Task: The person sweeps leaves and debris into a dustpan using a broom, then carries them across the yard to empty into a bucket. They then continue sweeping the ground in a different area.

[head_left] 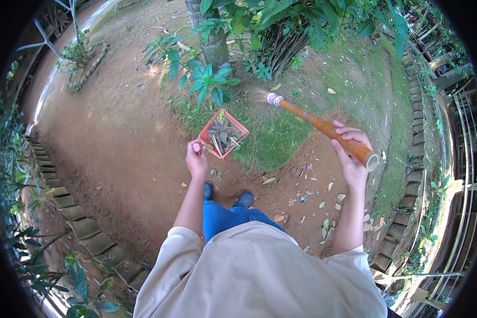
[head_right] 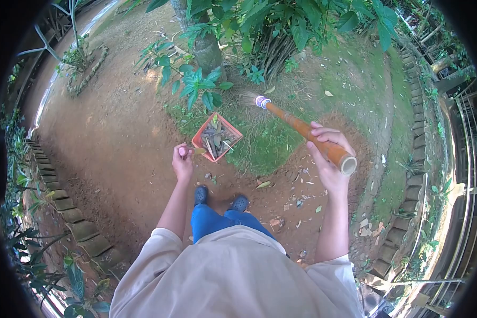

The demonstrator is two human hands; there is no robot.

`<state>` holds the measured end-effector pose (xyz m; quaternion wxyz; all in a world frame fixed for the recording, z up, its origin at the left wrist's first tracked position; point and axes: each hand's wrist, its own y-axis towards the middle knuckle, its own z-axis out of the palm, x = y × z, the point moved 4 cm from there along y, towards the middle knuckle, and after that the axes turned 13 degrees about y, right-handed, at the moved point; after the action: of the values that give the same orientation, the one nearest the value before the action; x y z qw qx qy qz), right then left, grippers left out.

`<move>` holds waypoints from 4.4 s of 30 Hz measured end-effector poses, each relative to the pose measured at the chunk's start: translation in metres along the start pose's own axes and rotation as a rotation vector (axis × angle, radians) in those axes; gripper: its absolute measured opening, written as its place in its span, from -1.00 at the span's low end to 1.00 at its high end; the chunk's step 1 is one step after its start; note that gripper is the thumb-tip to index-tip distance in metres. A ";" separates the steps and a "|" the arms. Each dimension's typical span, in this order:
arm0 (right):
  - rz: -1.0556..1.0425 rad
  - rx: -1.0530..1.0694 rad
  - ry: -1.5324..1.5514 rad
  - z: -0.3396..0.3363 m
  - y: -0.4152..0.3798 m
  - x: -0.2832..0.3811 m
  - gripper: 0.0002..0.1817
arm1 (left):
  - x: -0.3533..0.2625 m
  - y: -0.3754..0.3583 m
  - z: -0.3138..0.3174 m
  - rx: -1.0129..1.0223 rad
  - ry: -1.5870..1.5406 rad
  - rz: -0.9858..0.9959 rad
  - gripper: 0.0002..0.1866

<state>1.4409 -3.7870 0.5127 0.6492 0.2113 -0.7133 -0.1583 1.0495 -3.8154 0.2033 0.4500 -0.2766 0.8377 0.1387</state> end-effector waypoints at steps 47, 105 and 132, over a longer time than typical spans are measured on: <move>0.081 0.037 0.157 -0.025 -0.018 0.028 -0.63 | -0.002 -0.007 -0.033 0.039 -0.119 -0.005 -0.74; 0.365 -1.036 -0.522 -0.245 -0.490 0.029 -0.77 | -0.035 -0.329 0.173 1.000 -0.050 0.407 -0.75; 0.450 -1.065 -0.360 -0.226 -0.578 0.153 -0.75 | 0.001 -0.422 0.202 0.899 0.226 0.556 -0.71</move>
<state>1.7107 -4.3513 0.3794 0.5524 -0.3288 -0.6618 -0.3857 1.4343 -4.0601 0.0967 0.3774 0.1621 0.8993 -0.1504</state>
